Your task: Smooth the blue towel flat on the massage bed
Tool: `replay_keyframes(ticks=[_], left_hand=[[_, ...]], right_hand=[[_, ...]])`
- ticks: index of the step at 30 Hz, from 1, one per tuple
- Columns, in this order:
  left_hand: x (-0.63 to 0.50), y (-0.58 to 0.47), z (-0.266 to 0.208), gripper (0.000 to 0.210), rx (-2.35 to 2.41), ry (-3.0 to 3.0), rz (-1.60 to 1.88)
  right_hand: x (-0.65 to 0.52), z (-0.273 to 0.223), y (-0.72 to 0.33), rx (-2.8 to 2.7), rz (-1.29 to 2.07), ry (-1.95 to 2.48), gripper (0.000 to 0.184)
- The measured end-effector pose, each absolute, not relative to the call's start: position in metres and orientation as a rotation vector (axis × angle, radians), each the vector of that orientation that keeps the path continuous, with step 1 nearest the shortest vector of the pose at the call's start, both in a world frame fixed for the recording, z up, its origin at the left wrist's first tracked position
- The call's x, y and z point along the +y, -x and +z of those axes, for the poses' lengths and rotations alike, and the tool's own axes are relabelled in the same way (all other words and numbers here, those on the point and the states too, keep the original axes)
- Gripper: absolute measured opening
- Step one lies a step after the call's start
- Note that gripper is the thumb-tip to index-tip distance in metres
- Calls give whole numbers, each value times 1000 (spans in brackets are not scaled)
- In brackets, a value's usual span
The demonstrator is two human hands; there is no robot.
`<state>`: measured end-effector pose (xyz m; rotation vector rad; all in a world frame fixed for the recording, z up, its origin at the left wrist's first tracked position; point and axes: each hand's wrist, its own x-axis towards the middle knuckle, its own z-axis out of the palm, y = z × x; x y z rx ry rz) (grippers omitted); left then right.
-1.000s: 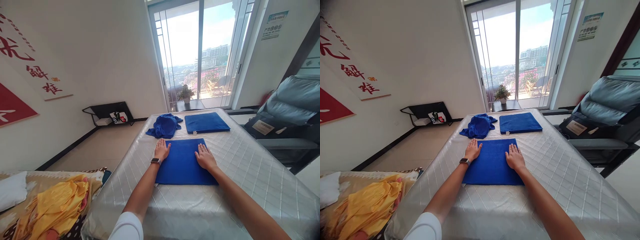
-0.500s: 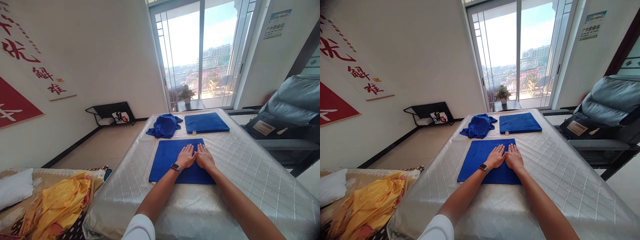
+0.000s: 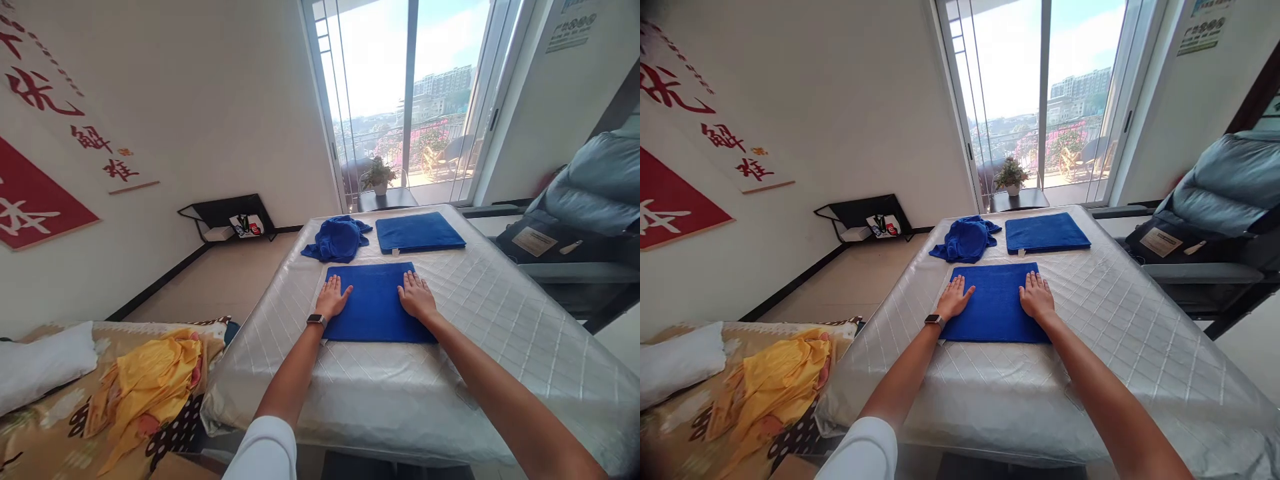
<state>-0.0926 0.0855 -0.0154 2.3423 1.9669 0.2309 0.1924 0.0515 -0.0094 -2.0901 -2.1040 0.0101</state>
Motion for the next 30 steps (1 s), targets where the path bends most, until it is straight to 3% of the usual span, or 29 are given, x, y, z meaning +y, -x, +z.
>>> replay_keyframes(ticks=[10, 17, 20, 25, 30], left_hand=[[85, 98, -14, 84, 1945, -2346, 242], [79, 110, 7, 79, 2232, -2212, 333], [66, 56, 18, 74, 2047, -2471, 453], [40, -60, 5, 69, 1408, -2853, 338], [38, -46, -10, 76, 1487, -2699, 318]], right_hand=[[22, -17, -200, -2230, 51, 2049, 66], [21, -15, -196, -2206, 24, 2034, 66], [21, -18, -197, -2206, -5, 2007, 67], [21, -22, -202, -2238, -11, 1963, 61], [21, -20, -201, -2227, -21, 1980, 64]])
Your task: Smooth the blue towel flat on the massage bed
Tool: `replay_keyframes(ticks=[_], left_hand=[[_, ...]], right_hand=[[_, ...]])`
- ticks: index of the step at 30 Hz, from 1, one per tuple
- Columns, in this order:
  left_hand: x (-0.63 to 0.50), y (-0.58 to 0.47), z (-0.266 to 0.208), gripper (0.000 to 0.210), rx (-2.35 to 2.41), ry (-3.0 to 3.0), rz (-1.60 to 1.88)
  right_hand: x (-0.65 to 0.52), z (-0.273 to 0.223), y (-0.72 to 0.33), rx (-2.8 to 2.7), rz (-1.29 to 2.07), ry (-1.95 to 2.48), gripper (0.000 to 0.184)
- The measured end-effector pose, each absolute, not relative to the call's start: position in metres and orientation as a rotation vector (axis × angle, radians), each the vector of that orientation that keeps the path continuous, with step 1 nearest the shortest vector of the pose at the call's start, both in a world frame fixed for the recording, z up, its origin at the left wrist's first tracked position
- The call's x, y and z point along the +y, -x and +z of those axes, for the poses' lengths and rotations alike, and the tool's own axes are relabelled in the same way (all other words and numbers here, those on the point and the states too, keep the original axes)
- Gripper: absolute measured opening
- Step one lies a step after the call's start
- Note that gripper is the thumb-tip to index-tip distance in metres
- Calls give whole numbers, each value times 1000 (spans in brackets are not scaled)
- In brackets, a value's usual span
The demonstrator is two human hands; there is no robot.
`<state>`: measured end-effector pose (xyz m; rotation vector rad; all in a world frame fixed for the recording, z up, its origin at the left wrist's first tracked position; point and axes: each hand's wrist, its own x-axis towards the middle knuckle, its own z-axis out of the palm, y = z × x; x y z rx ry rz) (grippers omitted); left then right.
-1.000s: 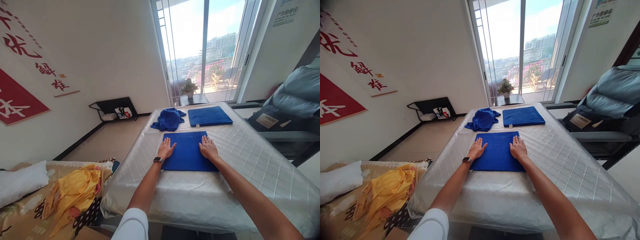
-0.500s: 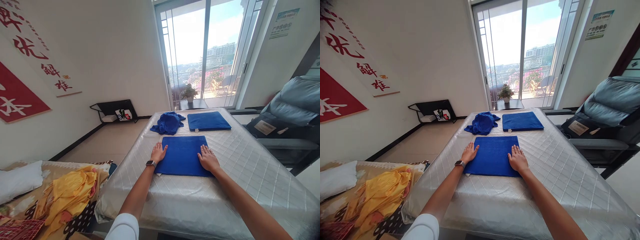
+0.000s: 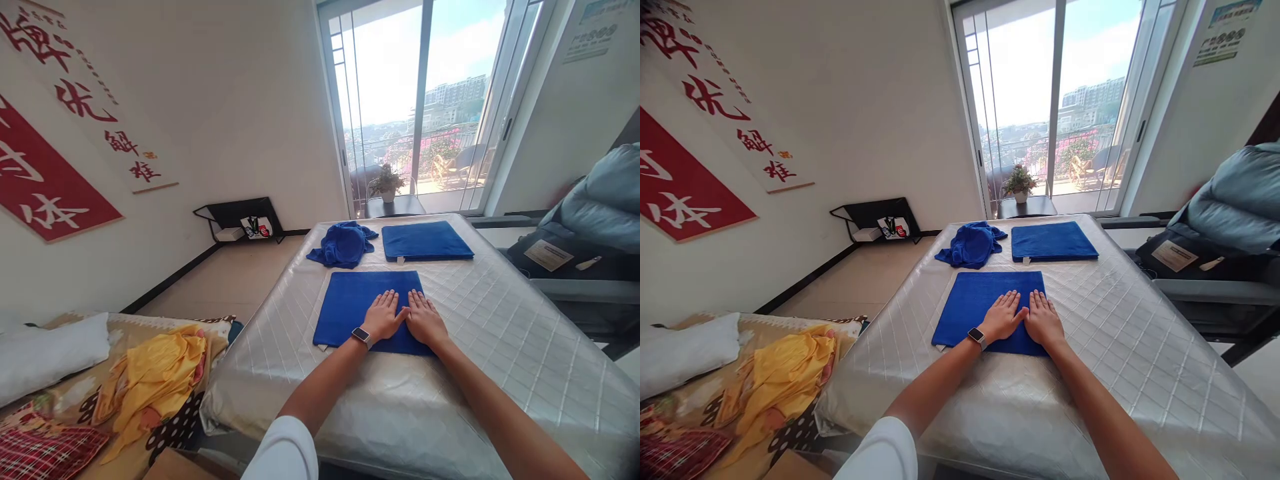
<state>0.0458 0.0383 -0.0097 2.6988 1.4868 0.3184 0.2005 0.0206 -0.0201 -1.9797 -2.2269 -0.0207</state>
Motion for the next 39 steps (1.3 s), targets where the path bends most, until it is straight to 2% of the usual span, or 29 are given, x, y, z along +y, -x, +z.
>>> replay_keyframes(ticks=[8, 16, 27, 29, 34, 39], left_hand=[[42, 91, -11, 90, 1995, -2339, 211], [39, 92, -16, 91, 2020, -2336, 288], [32, 89, -8, 83, 2140, -2370, 368], [23, 67, 0, 79, 2028, -2502, 438], [-8, -28, 4, 72, 1290, -2847, 433], [-14, -59, 0, 73, 1168, -2823, 338]], right_hand=[[23, -21, -198, -2208, -16, 2000, 66], [1, -9, -197, -2205, -115, 2013, 64], [-50, -15, -194, -2213, 47, 1982, 67], [-49, -15, -193, -2197, 47, 1980, 66], [-50, -23, -194, -2212, -41, 1934, 61], [-50, -25, -197, -2224, -65, 1952, 60]])
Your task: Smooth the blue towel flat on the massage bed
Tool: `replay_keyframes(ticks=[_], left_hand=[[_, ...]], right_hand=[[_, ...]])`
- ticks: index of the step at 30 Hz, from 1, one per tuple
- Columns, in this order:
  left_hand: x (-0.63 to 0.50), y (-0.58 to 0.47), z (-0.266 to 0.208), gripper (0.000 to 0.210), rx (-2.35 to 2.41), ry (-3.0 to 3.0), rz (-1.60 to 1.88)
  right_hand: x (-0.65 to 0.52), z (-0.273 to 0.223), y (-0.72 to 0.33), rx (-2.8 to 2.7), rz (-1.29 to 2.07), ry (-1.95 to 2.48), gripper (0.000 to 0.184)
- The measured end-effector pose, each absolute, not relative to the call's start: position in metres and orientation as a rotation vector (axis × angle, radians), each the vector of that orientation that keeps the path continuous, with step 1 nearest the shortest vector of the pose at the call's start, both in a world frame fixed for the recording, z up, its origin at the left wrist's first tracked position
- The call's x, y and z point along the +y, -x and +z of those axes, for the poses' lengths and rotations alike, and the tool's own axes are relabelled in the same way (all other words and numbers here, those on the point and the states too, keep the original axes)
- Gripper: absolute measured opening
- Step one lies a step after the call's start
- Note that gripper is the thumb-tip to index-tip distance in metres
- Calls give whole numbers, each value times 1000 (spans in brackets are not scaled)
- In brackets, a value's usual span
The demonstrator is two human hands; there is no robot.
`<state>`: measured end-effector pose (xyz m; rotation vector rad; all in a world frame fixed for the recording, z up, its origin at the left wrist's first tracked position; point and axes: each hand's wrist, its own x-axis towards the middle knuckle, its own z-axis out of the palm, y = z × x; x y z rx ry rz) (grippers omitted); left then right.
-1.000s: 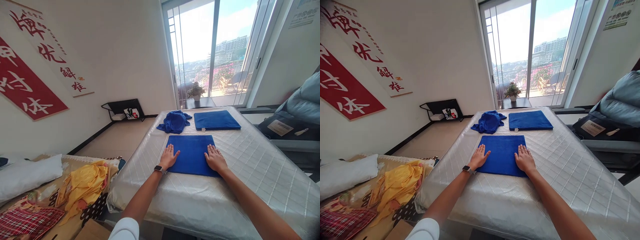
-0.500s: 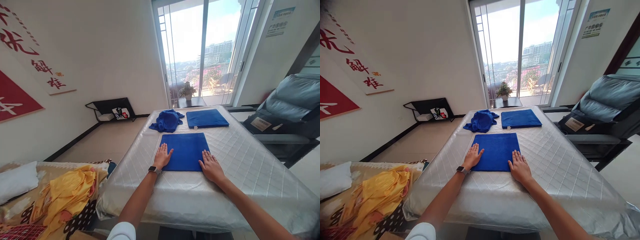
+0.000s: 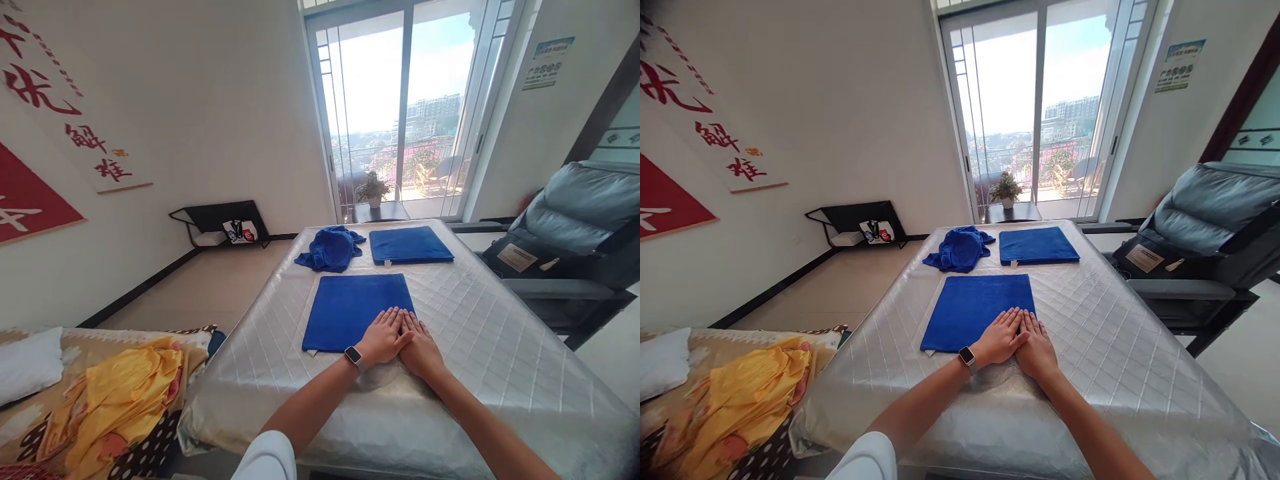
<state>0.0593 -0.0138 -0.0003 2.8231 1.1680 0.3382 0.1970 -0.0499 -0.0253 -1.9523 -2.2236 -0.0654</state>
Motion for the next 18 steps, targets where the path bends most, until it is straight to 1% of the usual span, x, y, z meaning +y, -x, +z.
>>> replay_keyframes(ticks=[4, 10, 13, 18], left_hand=[[-7, 2, -4, 75, 1382, -2698, 244], [-23, 116, -12, 82, 1813, -2450, 110], [-37, 135, -13, 85, 1869, -2407, 125], [-47, 130, -10, 87, 1897, -2372, 157]], right_hand=[[-47, -22, -196, -2225, 5, 1967, 67], [-47, -20, -195, -2214, 67, 1982, 68], [-47, -18, -195, -2221, 76, 1987, 69], [-48, -18, -197, -2255, 47, 2014, 69]])
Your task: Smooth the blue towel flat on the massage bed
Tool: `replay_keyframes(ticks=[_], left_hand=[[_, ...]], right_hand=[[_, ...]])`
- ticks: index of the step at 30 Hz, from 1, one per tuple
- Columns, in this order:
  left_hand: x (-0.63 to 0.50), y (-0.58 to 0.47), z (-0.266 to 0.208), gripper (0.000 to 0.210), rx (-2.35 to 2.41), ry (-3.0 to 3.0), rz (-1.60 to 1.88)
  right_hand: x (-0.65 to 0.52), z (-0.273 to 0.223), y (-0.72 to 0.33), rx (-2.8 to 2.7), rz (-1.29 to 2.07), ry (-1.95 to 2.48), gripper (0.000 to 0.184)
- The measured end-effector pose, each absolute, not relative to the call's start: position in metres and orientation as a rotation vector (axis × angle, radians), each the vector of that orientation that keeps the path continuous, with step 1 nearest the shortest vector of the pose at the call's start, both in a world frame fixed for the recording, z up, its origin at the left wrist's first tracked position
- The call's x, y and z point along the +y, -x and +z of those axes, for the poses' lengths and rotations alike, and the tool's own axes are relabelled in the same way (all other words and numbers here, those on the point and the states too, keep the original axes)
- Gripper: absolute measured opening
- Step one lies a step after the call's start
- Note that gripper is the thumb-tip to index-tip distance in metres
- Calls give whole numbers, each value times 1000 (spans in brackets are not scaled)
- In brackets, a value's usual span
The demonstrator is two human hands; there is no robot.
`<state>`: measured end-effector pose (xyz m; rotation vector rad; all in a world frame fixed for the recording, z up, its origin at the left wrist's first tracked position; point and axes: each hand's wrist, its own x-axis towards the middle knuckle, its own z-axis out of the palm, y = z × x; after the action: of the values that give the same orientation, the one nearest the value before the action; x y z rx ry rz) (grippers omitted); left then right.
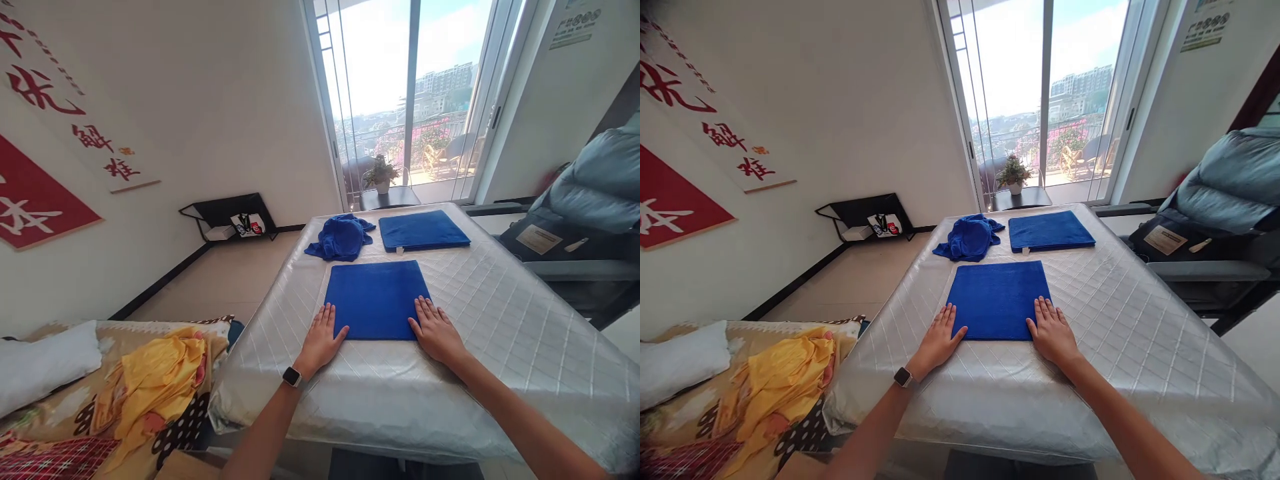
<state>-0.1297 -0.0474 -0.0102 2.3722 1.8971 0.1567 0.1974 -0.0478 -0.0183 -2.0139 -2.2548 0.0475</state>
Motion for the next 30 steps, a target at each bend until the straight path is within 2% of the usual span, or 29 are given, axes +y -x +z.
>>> replay_keyframes(ticks=[11, 16, 19, 22, 26, 30], left_hand=[[-45, 131, -13, 85, 1901, -2399, 182], [-26, 139, 7, 92, 1864, -2378, -6], [-8, 99, 29, 90, 1735, -2466, 27], [8, 19, 36, 79, 1437, -2692, 233], [25, -69, 16, 69, 1275, -2776, 402], [32, -66, -5, 70, 1377, -2708, 318]], right_hand=[[-14, 1, -201, -2249, 93, 2031, 68], [-1, -11, -196, -2190, 97, 2049, 69], [-2, -16, -196, -2197, 94, 2031, 69], [-4, -16, -198, -2189, 65, 2025, 68], [-6, -16, -199, -2233, 27, 1989, 62], [-6, -18, -200, -2215, 31, 1993, 62]])
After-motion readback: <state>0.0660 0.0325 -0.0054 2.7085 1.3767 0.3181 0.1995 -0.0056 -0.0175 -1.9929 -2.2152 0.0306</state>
